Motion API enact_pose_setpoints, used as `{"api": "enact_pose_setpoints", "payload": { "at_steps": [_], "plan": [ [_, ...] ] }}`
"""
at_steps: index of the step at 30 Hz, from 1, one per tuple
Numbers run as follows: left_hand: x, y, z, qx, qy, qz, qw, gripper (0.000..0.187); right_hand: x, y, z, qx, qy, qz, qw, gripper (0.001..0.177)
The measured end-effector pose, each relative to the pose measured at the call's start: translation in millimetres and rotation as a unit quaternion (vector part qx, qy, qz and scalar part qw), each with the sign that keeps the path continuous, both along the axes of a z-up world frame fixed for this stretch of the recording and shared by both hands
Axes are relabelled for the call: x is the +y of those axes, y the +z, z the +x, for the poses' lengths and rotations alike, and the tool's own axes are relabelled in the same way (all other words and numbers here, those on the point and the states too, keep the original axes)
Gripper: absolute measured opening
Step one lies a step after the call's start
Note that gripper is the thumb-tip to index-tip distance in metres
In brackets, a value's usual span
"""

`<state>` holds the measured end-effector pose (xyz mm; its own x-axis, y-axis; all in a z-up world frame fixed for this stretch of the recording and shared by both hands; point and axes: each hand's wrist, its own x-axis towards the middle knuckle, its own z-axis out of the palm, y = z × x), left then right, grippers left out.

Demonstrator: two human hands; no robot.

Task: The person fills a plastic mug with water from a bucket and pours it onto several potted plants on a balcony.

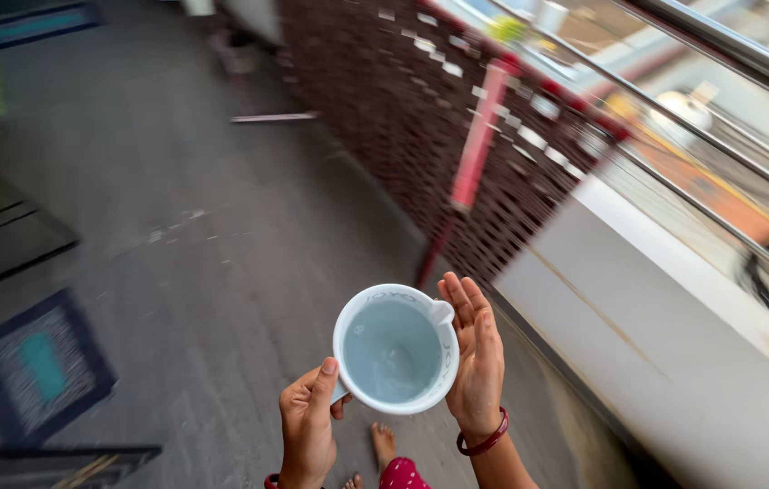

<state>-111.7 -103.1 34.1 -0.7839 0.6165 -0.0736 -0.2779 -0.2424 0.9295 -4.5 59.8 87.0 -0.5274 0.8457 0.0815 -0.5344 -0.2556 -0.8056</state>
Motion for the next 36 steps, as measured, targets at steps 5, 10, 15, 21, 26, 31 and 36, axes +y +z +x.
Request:
{"api": "enact_pose_setpoints", "payload": {
  "at_steps": [5,10,15,21,26,31,36],
  "plan": [
    [-17,-8,-37,-0.010,0.131,-0.021,0.991,0.050,6,1,-76,-0.020,0.134,0.005,0.991,0.066],
    [-17,-14,-72,-0.047,0.237,-0.008,0.970,0.048,14,2,-149,-0.036,0.230,0.017,0.972,0.067],
    [-12,-12,-105,-0.070,0.320,0.004,0.945,0.041,20,5,-212,-0.045,0.293,0.043,0.954,0.068],
    [-15,-7,-157,-0.073,0.356,0.007,0.932,0.043,17,-1,-285,-0.045,0.338,0.047,0.939,0.067],
    [-18,-19,-215,-0.058,0.375,0.015,0.925,0.041,13,-10,-358,-0.025,0.358,0.022,0.933,0.065],
    [-23,-29,-286,-0.045,0.396,0.020,0.917,0.042,3,-8,-438,-0.030,0.366,0.005,0.930,0.061],
    [-24,-20,-357,-0.025,0.397,0.011,0.917,0.041,0,-10,-511,-0.027,0.370,0.010,0.929,0.057]
  ]
}}
